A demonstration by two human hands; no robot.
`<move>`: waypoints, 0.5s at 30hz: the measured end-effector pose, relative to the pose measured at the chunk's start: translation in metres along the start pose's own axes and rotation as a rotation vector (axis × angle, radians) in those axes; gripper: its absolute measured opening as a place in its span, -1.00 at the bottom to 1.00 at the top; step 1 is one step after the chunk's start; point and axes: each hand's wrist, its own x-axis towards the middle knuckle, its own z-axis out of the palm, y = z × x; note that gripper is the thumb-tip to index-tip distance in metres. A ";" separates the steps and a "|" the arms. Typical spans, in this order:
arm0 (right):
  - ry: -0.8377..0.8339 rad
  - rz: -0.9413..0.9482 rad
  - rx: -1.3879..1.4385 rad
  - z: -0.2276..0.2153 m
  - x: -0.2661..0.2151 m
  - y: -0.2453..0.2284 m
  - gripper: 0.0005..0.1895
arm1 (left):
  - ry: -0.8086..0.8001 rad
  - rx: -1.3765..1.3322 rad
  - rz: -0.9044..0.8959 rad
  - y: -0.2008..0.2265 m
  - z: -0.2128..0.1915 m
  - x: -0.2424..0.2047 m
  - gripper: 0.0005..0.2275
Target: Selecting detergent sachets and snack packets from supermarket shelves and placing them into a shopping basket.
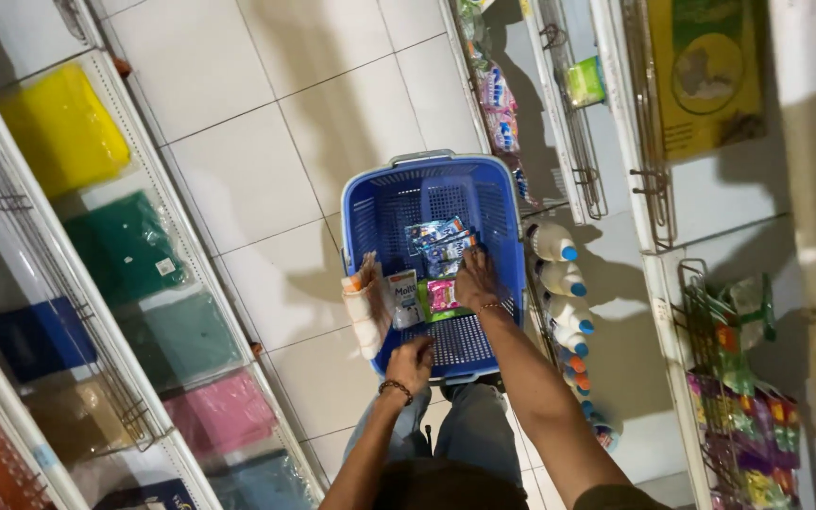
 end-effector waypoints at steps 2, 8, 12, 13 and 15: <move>0.004 -0.005 -0.001 -0.045 -0.025 -0.013 -0.46 | -0.021 0.009 -0.047 0.014 -0.008 -0.001 -0.75; 0.054 0.003 0.081 -0.105 -0.096 -0.032 -0.66 | 0.073 0.191 0.127 0.041 -0.003 0.012 -0.64; 0.254 -0.139 0.381 -0.107 -0.148 -0.026 -0.73 | 0.144 0.412 0.555 0.084 -0.014 0.027 -0.35; 0.281 -0.119 0.381 -0.127 -0.162 -0.029 -0.73 | 0.136 0.417 0.587 0.091 -0.019 0.031 -0.35; 0.294 -0.168 0.506 -0.160 -0.195 -0.032 -0.83 | 0.103 0.609 0.806 0.105 -0.022 0.035 -0.39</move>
